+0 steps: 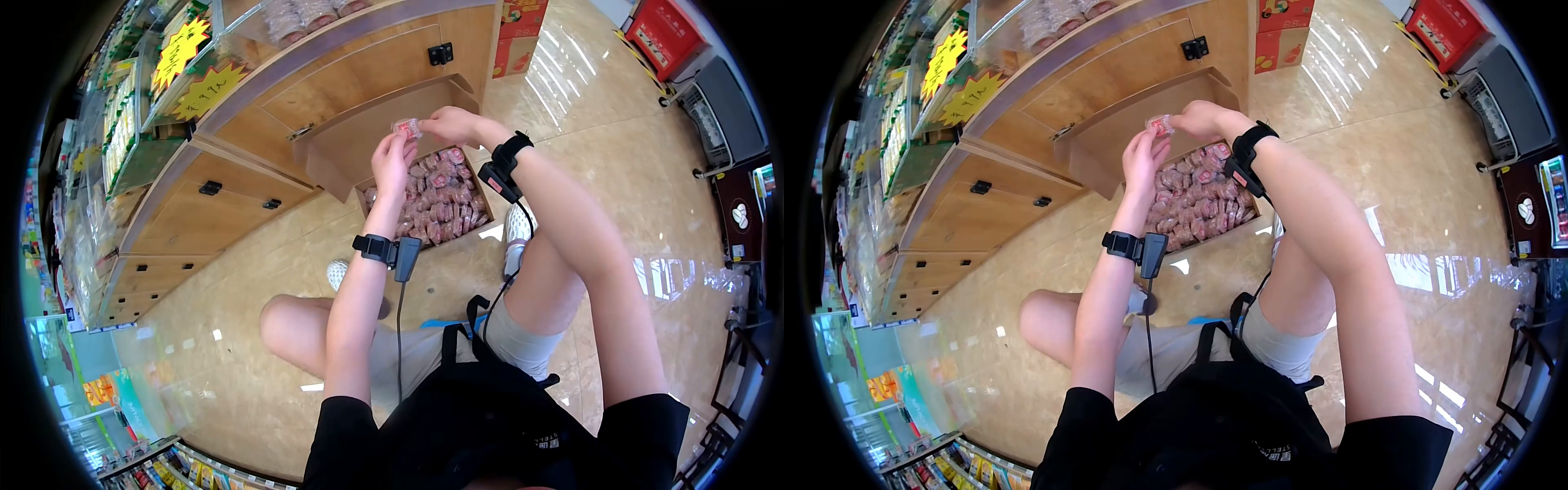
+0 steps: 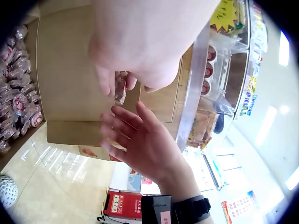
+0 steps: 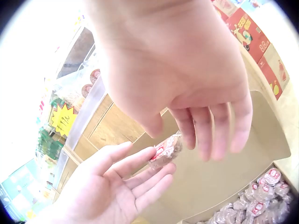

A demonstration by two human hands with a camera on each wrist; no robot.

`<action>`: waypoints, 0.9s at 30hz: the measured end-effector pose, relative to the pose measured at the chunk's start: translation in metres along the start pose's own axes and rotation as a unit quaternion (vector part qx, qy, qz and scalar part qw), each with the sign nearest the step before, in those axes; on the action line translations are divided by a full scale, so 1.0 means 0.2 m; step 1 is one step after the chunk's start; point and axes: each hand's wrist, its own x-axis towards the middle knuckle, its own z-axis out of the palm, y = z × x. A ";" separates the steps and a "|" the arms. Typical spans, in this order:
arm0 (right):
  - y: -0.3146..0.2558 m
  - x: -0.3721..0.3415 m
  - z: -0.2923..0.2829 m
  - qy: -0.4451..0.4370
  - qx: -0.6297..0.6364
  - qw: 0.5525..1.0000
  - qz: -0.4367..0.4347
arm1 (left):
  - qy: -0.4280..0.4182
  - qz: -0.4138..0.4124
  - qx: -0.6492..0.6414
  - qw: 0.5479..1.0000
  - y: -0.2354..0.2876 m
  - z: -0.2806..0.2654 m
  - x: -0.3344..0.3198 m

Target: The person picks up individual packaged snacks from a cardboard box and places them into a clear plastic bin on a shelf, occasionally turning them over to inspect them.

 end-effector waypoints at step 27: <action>-0.18 -0.12 0.03 0.018 0.147 0.980 -0.134 | -0.003 0.164 0.279 0.946 0.33 -0.11 -0.17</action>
